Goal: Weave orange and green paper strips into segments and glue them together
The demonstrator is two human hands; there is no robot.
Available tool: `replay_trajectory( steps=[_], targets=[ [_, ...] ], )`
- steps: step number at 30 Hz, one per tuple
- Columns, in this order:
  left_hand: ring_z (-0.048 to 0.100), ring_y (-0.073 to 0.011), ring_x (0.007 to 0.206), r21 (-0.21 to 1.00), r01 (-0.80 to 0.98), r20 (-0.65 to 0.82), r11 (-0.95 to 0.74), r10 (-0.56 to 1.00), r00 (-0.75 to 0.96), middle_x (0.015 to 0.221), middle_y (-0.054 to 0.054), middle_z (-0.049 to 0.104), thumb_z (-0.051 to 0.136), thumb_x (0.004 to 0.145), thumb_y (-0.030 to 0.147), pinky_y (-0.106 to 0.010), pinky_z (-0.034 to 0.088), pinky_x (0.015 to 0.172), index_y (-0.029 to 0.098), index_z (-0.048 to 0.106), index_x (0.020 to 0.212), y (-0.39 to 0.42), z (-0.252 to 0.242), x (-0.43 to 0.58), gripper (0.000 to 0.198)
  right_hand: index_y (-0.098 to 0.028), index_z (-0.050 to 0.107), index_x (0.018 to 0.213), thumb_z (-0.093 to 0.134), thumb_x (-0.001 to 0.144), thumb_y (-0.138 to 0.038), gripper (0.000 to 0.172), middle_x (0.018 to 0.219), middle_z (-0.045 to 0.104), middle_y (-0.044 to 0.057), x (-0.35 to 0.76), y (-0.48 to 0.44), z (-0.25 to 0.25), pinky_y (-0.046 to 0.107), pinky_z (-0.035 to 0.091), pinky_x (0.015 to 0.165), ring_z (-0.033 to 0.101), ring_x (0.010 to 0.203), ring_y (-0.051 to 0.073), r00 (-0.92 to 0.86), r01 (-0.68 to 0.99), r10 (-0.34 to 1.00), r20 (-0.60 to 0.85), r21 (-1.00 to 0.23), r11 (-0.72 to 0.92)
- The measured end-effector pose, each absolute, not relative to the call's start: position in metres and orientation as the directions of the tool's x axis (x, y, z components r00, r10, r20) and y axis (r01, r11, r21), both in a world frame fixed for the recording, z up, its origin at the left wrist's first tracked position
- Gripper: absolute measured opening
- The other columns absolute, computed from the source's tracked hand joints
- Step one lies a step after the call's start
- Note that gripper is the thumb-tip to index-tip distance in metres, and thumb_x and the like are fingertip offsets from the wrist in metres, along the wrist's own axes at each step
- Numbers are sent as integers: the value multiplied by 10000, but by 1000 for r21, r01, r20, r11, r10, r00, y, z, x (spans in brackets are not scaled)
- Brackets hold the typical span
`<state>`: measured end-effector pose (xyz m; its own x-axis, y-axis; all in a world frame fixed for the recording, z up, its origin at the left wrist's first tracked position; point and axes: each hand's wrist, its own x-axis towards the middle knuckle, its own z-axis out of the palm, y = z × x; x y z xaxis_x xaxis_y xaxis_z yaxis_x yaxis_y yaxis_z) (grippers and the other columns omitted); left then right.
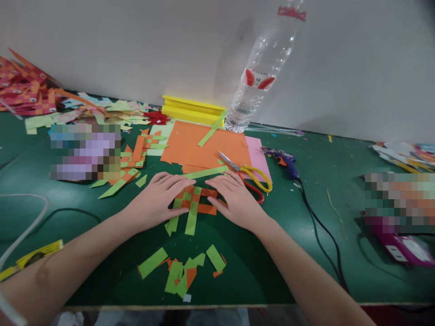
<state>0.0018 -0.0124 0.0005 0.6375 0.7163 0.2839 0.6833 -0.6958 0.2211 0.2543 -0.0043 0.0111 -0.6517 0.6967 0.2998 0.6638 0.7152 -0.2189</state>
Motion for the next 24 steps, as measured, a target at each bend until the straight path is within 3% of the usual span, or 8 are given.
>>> replay_trajectory(
  steps=[6,13,15,18,21,24],
  targets=[
    [546,-247,1144,197,607,354,-770,633,689,1249,-96,592,585,910,306,-420,338,988,226,456,1299,-12,2,1,417,-176,609,1113,534,914,-247,224,965,707,58,252,-6,8,466,351,1063,629,954,207,-573,667,744,343,-332,667],
    [537,-249,1162,271,568,358,-777,629,690,1277,-80,576,594,906,273,-422,378,982,255,480,1296,-13,2,2,407,-194,653,1028,579,883,-202,163,879,705,49,251,-5,8,420,464,878,631,873,205,-498,649,807,318,-480,590],
    [519,-265,1201,358,581,369,-731,682,632,1298,-84,558,606,896,336,-438,405,992,266,481,1303,-14,3,3,431,-201,666,1000,577,878,-196,152,855,713,38,250,-5,11,407,477,860,641,846,193,-464,640,836,294,-541,545],
    [551,-262,1169,580,578,348,-574,816,461,1307,-95,531,621,868,437,-444,465,974,262,479,1294,-15,7,4,481,-211,682,971,591,859,-219,144,923,734,40,250,-6,14,384,507,841,666,873,190,-386,613,890,241,-654,443],
    [631,-233,1030,797,494,229,-347,931,284,1269,-102,558,627,851,455,-427,530,903,237,470,1272,-12,12,2,500,-217,694,942,613,840,-259,137,942,740,37,251,-5,15,362,541,799,681,874,190,-304,562,936,179,-760,327],
    [665,-235,987,918,369,72,-148,975,210,1189,-99,620,650,819,469,-414,560,855,217,470,1257,-9,14,1,536,-217,702,932,640,827,-309,153,919,738,34,252,-4,13,364,556,797,682,858,185,-256,492,955,151,-830,263]
  ],
)
